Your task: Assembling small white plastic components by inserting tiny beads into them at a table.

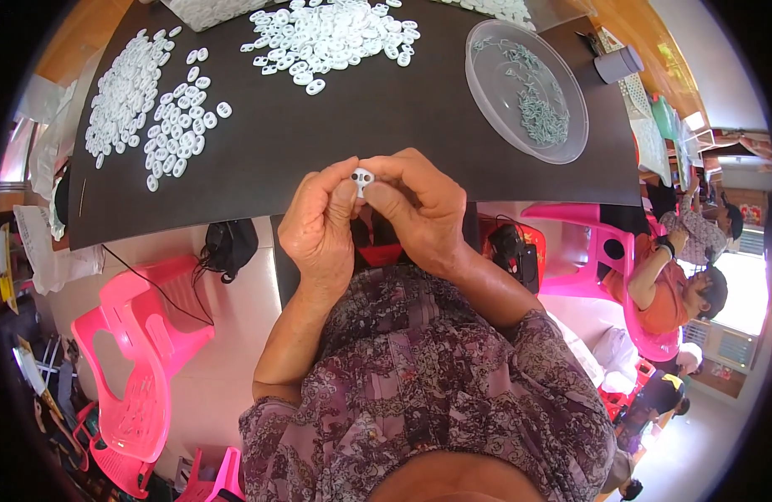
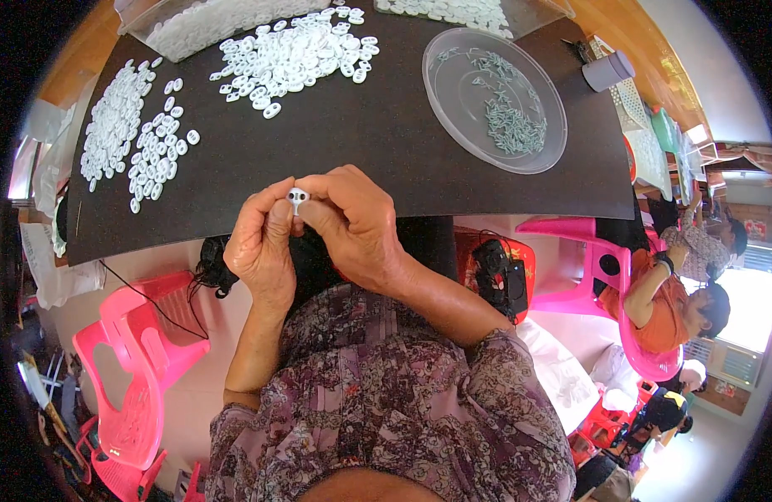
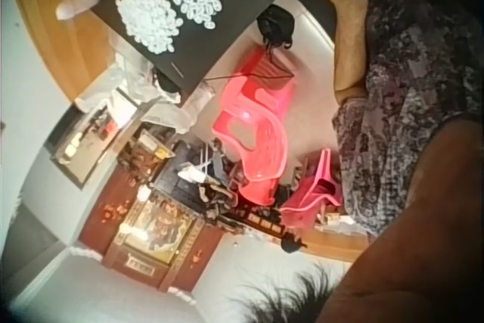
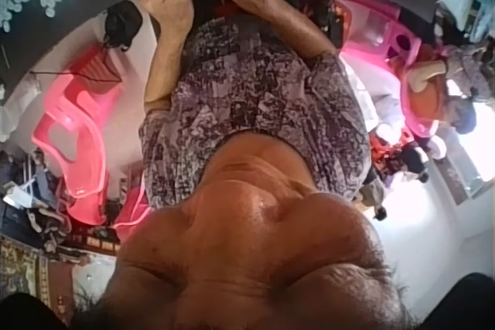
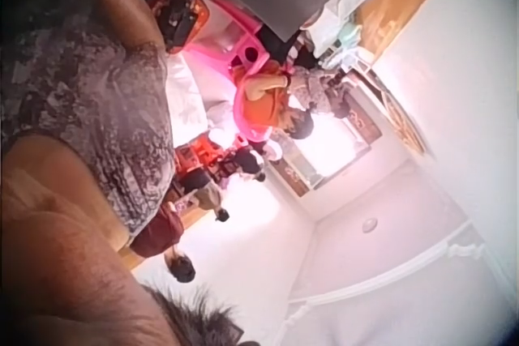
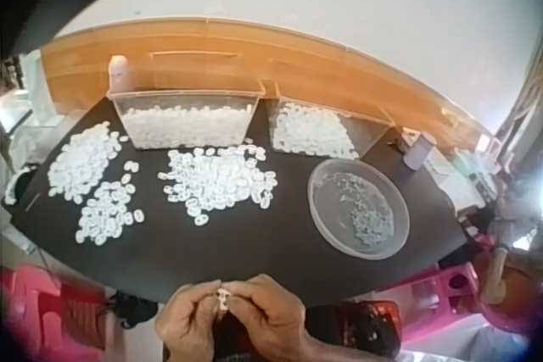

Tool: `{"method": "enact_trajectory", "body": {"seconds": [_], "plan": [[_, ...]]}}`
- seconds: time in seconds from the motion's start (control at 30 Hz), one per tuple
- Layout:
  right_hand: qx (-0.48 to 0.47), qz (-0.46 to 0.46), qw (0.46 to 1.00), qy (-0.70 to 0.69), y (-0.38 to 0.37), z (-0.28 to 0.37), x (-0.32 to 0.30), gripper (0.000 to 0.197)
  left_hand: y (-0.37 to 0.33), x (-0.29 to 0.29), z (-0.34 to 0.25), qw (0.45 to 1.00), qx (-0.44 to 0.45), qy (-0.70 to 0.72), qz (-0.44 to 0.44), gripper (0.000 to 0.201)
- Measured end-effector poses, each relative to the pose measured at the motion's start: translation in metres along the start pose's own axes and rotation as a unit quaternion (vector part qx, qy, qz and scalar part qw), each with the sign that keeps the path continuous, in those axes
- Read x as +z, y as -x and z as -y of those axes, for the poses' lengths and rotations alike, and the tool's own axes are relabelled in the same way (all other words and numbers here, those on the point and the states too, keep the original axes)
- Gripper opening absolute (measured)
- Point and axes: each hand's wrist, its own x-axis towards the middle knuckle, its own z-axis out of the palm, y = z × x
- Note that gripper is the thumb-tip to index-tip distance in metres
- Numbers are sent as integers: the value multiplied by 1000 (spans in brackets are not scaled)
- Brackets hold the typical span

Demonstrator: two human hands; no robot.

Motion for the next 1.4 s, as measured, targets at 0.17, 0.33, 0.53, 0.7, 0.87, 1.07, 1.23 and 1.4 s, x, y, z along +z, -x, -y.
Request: {"method": "enact_trajectory", "body": {"seconds": [0.17, 0.33, 0.53, 0.7, 0.87, 1.07, 1.23, 1.4], "plan": [[-115, -9, 991, 72, -1, -4, 3, 32, -3, 1, 5, 998, 61, -33, -11, 15], [-180, -20, 977, 113, -4, -12, 1, 33, 0, 1, 1, 999, 36, 7, -10, 15], [-188, -29, 974, 120, -2, -13, 4, 31, 3, -1, 3, 999, 15, 52, -6, 14], [-208, -46, 969, 121, -4, -17, 6, 30, 0, 0, 4, 999, 42, 6, -4, 13], [-211, -53, 967, 135, -4, -14, 7, 29, -3, -2, 4, 997, 75, -10, 2, 13], [-220, -59, 964, 140, -4, -14, 8, 29, -2, -2, 0, 999, 0, 47, 7, 15], [-228, -67, 959, 154, -2, -17, 9, 26, 3, -1, 1, 996, -30, 81, 11, 18], [-259, -71, 946, 181, -2, -17, 8, 23, 6, 1, 10, 998, 4, 55, -15, 19]]}}
